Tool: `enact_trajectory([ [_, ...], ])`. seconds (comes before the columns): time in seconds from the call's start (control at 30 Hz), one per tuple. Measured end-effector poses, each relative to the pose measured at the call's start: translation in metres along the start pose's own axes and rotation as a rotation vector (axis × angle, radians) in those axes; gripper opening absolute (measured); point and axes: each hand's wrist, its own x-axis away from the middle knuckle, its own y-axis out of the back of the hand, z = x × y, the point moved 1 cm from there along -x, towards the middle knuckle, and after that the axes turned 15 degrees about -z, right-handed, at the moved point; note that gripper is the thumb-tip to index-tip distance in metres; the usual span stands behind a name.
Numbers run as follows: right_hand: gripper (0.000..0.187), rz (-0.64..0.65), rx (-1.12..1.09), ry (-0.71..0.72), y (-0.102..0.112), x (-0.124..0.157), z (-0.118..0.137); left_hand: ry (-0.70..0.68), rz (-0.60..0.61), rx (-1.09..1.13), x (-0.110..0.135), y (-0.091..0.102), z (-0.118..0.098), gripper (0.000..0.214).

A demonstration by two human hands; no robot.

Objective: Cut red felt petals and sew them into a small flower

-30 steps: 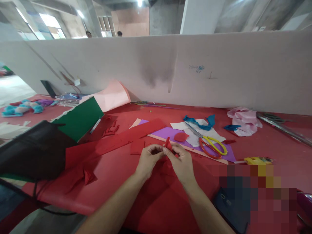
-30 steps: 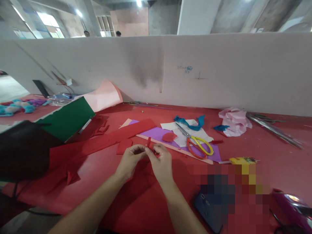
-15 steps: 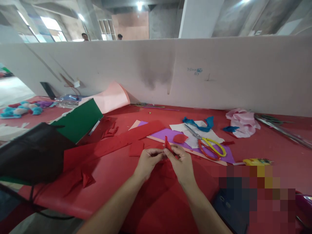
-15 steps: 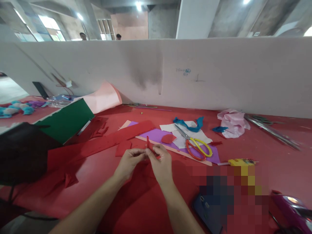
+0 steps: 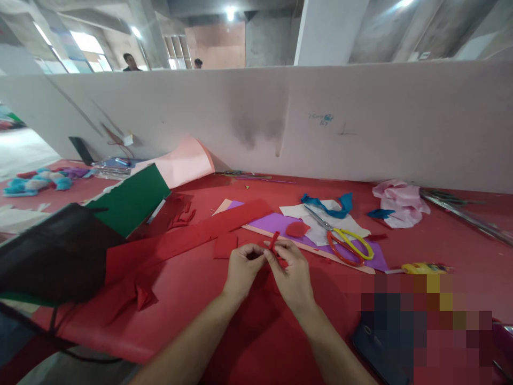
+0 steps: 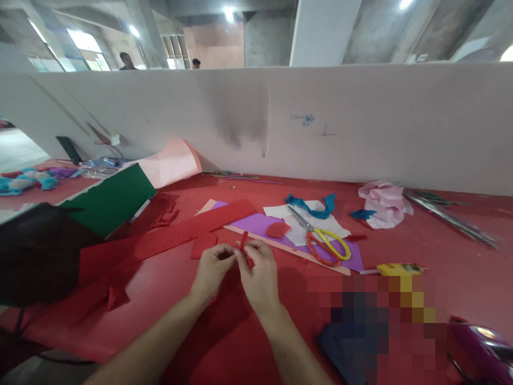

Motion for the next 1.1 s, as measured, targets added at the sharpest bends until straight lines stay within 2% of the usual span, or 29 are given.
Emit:
enact_trajectory([
  [0.17,0.022,0.038,-0.014,-0.016,0.0,0.0,0.0,-0.025,0.035,-0.013,-0.001,-0.001,0.002,0.012],
  [0.33,0.022,-0.002,-0.067,-0.08,0.001,-0.005,-0.004,-0.126,0.028,0.027,-0.004,0.005,-0.006,0.013],
  [0.47,0.023,0.098,-0.173,-0.157,-0.002,-0.006,-0.006,-0.166,0.18,0.037,-0.004,0.007,-0.014,0.019],
  [0.53,0.024,0.17,-0.255,-0.215,-0.005,-0.005,-0.007,-0.151,0.213,0.053,-0.004,0.008,-0.015,0.022],
  [0.67,0.023,0.268,-0.403,-0.335,-0.008,-0.004,-0.01,-0.126,0.157,0.115,-0.005,0.009,-0.015,0.015],
  [0.83,0.02,0.187,-0.424,-0.35,-0.005,-0.005,-0.013,-0.085,0.099,0.163,-0.005,0.009,-0.017,0.01],
  [1.0,0.016,0.193,-0.432,-0.352,-0.006,-0.004,-0.012,-0.075,0.056,0.157,-0.004,0.007,-0.019,0.01],
  [1.1,0.016,0.204,-0.534,-0.399,-0.008,-0.003,-0.012,-0.088,0.081,0.133,-0.003,0.007,-0.019,0.012],
])
